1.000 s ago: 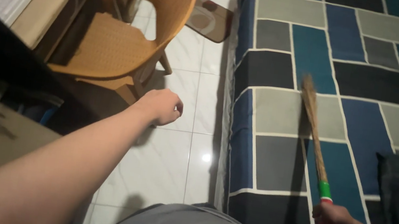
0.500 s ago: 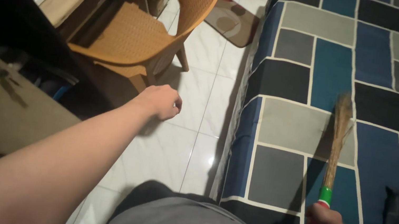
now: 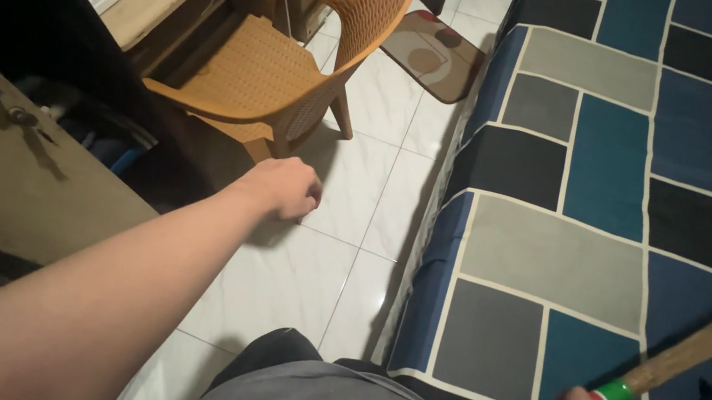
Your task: The recorder uses a hand broom to sweep the surface of a bed.
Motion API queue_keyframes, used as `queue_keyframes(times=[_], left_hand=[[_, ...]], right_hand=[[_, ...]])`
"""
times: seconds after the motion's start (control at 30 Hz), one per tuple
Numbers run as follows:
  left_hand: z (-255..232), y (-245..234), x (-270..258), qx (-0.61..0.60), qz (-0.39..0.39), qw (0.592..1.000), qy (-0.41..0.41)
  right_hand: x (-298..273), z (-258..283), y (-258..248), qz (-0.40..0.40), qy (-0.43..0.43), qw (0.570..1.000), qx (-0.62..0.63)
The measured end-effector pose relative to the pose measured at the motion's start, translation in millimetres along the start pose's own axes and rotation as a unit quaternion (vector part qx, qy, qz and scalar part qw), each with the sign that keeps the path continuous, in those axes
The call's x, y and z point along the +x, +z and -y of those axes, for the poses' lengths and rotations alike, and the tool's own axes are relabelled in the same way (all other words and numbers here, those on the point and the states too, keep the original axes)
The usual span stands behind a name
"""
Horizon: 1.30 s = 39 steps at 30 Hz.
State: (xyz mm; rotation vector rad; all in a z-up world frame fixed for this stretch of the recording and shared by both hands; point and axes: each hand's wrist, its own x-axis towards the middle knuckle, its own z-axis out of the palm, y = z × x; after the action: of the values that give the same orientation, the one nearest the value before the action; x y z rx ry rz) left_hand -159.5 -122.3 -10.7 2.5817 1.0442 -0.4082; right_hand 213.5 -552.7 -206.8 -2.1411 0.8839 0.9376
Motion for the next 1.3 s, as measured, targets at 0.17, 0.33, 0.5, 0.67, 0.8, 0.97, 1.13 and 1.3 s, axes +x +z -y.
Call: queue_keyframes(times=[0.17, 0.33, 0.5, 0.67, 0.8, 0.97, 1.13, 1.3], left_hand=[[-14.1, 2.9, 2.1, -0.011, -0.002, 1.0, -0.018], [-27.9, 3.5, 1.7, -0.034, -0.008, 0.999, -0.022], [-25.7, -1.6, 16.5, -0.046, -0.029, 0.999, -0.006], [-22.8, -24.4, 29.6, -0.082, -0.037, 0.996, -0.027], [-16.3, -31.3, 24.0, -0.127, -0.073, 0.989, -0.032], [1.1, -16.6, -1.1, -0.116, -0.091, 0.988, -0.04], [22.0, 5.2, -39.3, -0.131, -0.087, 0.986, -0.063], [40.1, 13.9, -68.4, -0.122, -0.088, 0.986, -0.072]], right_hand=[[0.5, 38.6, 8.6, 0.065, 0.041, 0.996, 0.05], [-13.0, 60.7, 37.0, 0.092, -0.007, 0.995, 0.045], [3.4, 104.5, 57.9, 0.202, -0.022, 0.978, 0.057], [-23.9, 136.1, 34.7, 0.177, -0.001, 0.981, 0.083], [70.6, 169.0, 30.9, 0.179, 0.041, 0.981, 0.065], [52.0, 180.3, 62.3, 0.192, 0.026, 0.98, 0.048], [-26.2, 158.5, 97.1, 0.173, 0.028, 0.982, 0.074], [-30.9, 140.4, 127.0, 0.201, 0.021, 0.979, 0.011]])
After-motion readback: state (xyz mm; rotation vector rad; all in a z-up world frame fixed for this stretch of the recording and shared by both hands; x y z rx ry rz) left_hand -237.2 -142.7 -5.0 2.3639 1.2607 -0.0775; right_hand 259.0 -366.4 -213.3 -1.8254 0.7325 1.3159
